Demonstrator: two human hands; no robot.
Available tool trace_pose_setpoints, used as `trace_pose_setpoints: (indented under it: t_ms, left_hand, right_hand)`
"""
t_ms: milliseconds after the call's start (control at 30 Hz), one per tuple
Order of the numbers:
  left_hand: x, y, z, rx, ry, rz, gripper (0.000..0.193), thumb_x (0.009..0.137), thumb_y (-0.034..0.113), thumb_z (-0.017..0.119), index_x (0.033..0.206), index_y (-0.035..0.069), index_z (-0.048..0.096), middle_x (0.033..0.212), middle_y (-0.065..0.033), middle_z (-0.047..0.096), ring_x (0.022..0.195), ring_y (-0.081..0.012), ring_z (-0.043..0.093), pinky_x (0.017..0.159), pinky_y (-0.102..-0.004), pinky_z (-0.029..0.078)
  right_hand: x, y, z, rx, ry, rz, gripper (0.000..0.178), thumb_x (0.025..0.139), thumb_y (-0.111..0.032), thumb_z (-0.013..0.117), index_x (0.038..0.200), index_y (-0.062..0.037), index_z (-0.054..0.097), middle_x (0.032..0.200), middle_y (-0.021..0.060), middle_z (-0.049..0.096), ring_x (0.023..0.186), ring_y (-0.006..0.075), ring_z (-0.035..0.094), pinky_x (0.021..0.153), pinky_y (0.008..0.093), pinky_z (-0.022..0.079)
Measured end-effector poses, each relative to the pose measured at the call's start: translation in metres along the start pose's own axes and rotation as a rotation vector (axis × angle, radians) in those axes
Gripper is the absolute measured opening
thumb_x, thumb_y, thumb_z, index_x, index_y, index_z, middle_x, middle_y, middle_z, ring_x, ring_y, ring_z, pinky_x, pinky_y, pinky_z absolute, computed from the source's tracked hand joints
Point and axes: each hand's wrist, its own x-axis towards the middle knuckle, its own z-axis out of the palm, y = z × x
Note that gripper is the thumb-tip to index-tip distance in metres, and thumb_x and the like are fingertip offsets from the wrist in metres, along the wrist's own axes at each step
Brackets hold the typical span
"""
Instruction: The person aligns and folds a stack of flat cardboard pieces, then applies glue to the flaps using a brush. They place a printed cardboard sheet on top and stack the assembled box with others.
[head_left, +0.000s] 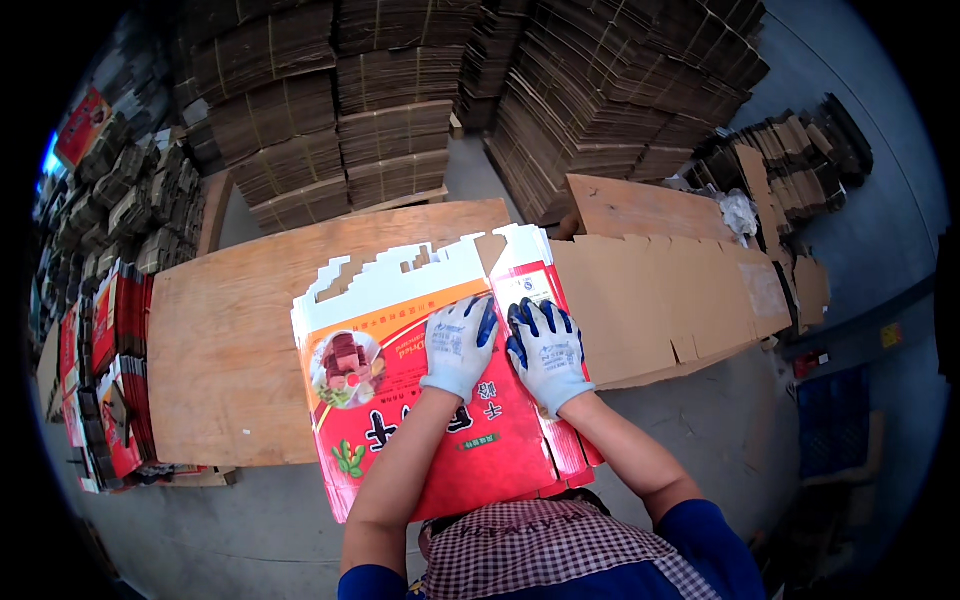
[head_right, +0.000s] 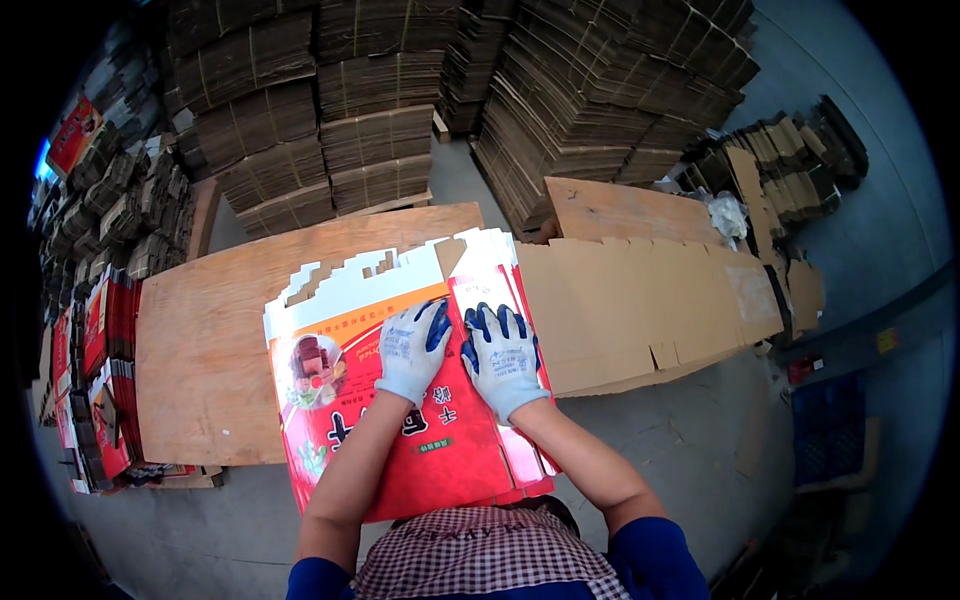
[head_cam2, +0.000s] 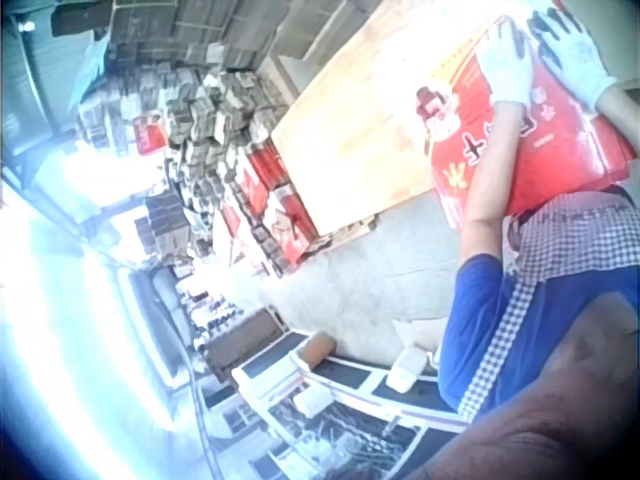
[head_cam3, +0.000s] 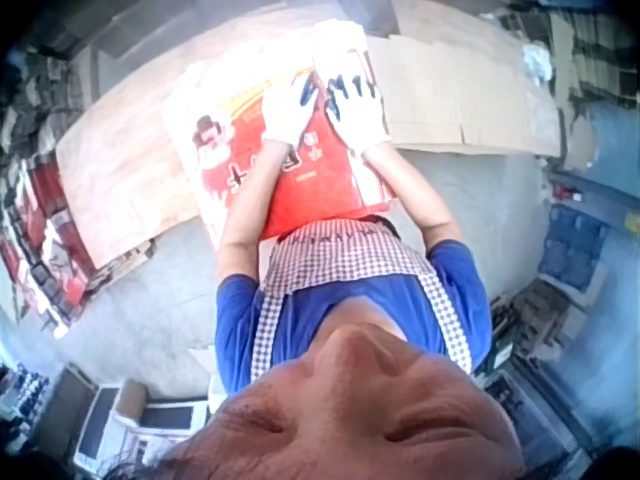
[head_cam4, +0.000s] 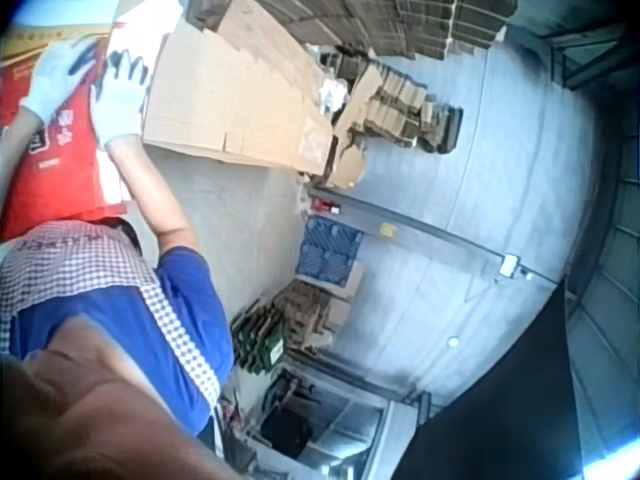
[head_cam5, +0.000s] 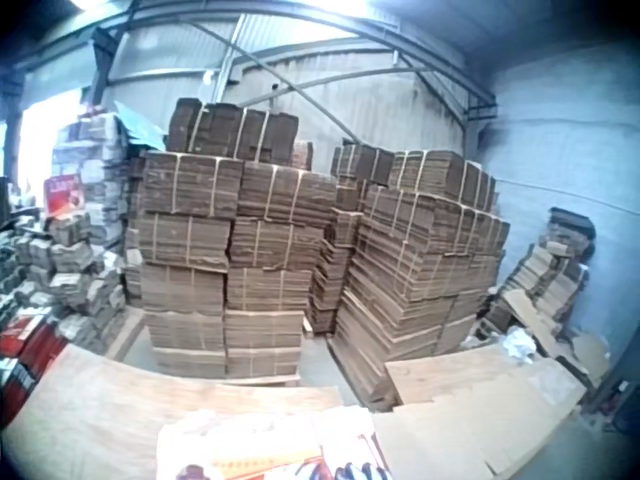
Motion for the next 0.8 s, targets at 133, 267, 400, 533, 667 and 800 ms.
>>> trace_pose_setpoints:
  t_ms: [133,267,400,533,667,800]
  left_hand:
    - [0.022,-0.009,0.01,0.098,0.038,0.165,0.035,0.09,0.025,0.065,0.123,0.013,0.066,0.128,-0.008,0.064,0.127,-0.029,0.052,0.107,-0.046,0.036]
    - [0.025,-0.015,0.017,0.033,-0.024,0.1,0.036,0.092,0.022,0.06,0.128,0.015,0.064,0.132,-0.0057,0.062,0.129,-0.0295,0.05,0.108,-0.0451,0.035]
    - [0.024,-0.021,0.025,-0.057,-0.007,0.067,0.039,0.093,0.021,0.058,0.132,0.018,0.062,0.132,-0.0053,0.063,0.128,-0.0294,0.05,0.107,-0.0455,0.035]
    - [0.024,-0.022,0.026,-0.054,-0.024,0.069,0.044,0.091,0.019,0.061,0.134,0.019,0.059,0.131,-0.0069,0.063,0.128,-0.0291,0.05,0.107,-0.0462,0.035]
    - [0.023,-0.021,0.023,-0.022,-0.022,0.057,0.043,0.091,0.021,0.062,0.133,0.019,0.059,0.132,-0.0074,0.062,0.128,-0.029,0.05,0.107,-0.0466,0.035]
    - [0.023,-0.018,0.019,0.002,-0.061,0.021,0.045,0.092,0.027,0.063,0.136,0.017,0.058,0.134,-0.01,0.061,0.131,-0.0307,0.047,0.111,-0.0468,0.032]
  right_hand:
    - [0.006,-0.001,-0.008,0.023,0.001,-0.026,0.046,0.091,-0.032,0.059,0.132,-0.0123,0.057,0.132,0.0083,0.055,0.113,0.0285,0.052,0.096,0.0473,0.04]
    - [0.019,-0.001,-0.01,-0.04,-0.05,-0.054,0.042,0.09,-0.032,0.06,0.129,-0.0149,0.059,0.127,0.0049,0.057,0.106,0.0261,0.053,0.088,0.0475,0.042]
    - [0.048,0.001,-0.005,-0.062,-0.126,-0.082,0.033,0.091,-0.032,0.059,0.118,-0.0137,0.065,0.129,0.0047,0.057,0.11,0.0271,0.053,0.086,0.049,0.043]
    - [0.033,-0.001,-0.004,-0.095,-0.192,-0.112,0.039,0.092,-0.034,0.057,0.123,-0.0112,0.063,0.134,0.0061,0.056,0.119,0.0273,0.05,0.091,0.0486,0.042]
    - [-0.017,-0.01,-0.017,-0.14,-0.2,-0.13,0.043,0.094,-0.033,0.054,0.128,-0.0073,0.061,0.136,0.0094,0.053,0.121,0.029,0.048,0.094,0.048,0.04]
    - [-0.082,-0.018,-0.035,-0.186,-0.227,-0.247,0.043,0.092,-0.03,0.055,0.125,-0.0023,0.06,0.133,0.0134,0.054,0.12,0.0302,0.049,0.093,0.0495,0.041]
